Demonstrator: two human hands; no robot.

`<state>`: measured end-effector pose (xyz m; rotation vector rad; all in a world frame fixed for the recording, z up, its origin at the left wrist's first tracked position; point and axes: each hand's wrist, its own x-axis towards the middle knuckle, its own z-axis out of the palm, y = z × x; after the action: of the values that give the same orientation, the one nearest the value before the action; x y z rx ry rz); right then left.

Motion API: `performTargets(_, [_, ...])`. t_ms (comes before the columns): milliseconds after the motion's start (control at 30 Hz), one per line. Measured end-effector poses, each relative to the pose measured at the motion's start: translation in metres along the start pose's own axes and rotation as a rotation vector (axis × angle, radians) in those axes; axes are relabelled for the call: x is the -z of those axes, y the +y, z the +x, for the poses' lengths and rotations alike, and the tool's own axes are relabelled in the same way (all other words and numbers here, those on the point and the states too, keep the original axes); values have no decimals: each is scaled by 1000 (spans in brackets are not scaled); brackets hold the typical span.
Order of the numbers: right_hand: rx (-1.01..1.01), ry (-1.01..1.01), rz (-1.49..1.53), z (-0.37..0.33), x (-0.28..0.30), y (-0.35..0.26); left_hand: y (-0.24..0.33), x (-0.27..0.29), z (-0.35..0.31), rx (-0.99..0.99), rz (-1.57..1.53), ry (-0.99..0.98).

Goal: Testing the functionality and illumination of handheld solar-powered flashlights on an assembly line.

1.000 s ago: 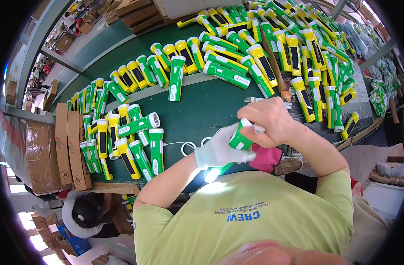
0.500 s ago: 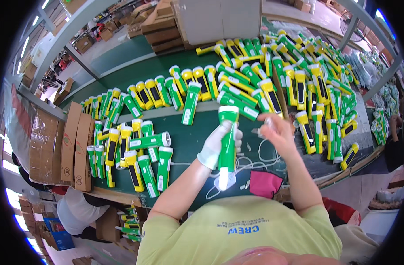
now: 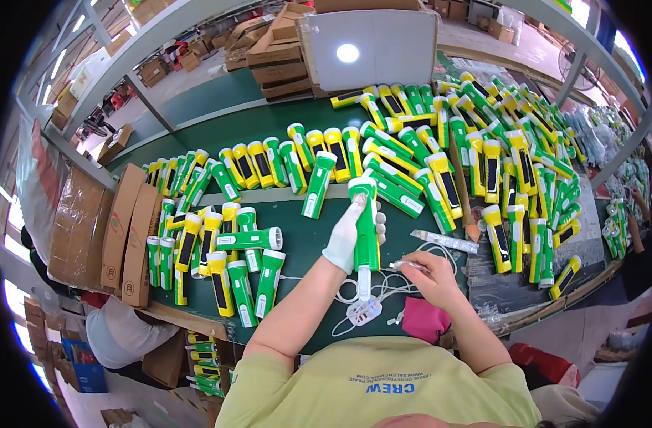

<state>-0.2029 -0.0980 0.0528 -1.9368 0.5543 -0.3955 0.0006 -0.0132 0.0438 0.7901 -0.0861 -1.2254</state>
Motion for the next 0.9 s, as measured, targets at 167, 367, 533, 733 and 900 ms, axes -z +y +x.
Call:
performTargets(167, [-25,-46,-14,-1,-4,-8,0,5,1,-1,-12,-4])
performTargets(367, [183,-67,-86,-11,-16,11,-2,-12,-7,-69,104,39])
performTargets(533, [357,-159,-232,-17,-21,7,-12,-14,-9,-114,214,24])
performTargets(733, [378,-159,-191,-26,-39,-4,-5,-10,-9,-50,93,29])
performTargets(900, [342,-227,-197,-27,-38,-7,-11,6,3,13,61,67])
